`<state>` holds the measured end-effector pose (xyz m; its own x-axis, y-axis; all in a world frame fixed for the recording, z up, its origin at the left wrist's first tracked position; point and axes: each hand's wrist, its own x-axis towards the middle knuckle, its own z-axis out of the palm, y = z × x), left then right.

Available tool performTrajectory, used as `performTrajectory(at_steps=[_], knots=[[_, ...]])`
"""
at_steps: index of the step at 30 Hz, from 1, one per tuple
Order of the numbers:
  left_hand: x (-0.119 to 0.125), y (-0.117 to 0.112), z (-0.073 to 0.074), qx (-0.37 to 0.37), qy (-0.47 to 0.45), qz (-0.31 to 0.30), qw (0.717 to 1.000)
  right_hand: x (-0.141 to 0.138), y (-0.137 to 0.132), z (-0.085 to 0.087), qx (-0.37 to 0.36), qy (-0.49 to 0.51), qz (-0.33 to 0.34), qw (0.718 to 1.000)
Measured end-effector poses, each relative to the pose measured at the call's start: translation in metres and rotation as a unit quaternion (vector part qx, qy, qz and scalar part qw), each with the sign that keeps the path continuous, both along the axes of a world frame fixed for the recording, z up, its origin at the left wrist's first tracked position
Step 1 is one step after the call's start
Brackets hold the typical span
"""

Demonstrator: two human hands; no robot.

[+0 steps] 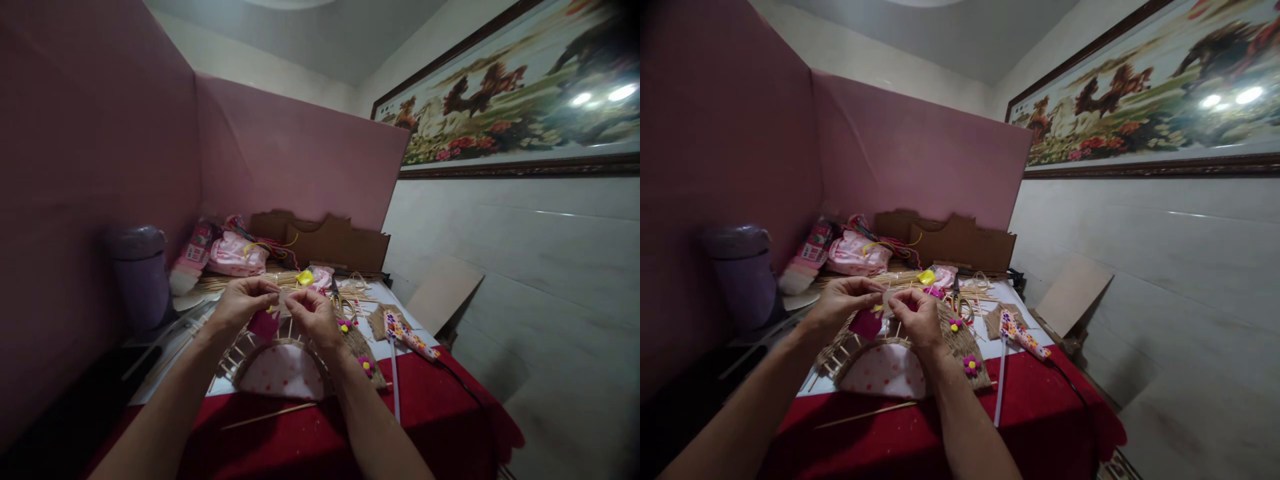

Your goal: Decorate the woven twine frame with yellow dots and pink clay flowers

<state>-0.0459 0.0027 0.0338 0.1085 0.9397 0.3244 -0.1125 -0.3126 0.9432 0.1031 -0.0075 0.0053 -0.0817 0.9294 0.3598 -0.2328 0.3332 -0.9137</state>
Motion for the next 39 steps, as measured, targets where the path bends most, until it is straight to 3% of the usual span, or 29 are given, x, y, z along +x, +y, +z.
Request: performTrajectory(at_steps=[10, 28, 33, 39], knots=[[-0.003, 0.004, -0.005, 0.010, 0.034, -0.018, 0.999, 0.002, 0.001, 0.000, 0.013, -0.002, -0.021, 1.000], [0.008, -0.003, -0.003, 0.003, -0.008, -0.035, 0.999, 0.001, 0.007, -0.006, 0.005, 0.022, -0.003, 1.000], [0.001, 0.000, 0.000, 0.020, -0.069, 0.059, 0.996, 0.002, 0.010, -0.006, 0.013, 0.040, -0.041, 0.998], [-0.028, 0.019, 0.000, 0.062, -0.160, 0.213, 0.962, 0.002, 0.010, -0.007, -0.003, 0.050, -0.059, 0.997]])
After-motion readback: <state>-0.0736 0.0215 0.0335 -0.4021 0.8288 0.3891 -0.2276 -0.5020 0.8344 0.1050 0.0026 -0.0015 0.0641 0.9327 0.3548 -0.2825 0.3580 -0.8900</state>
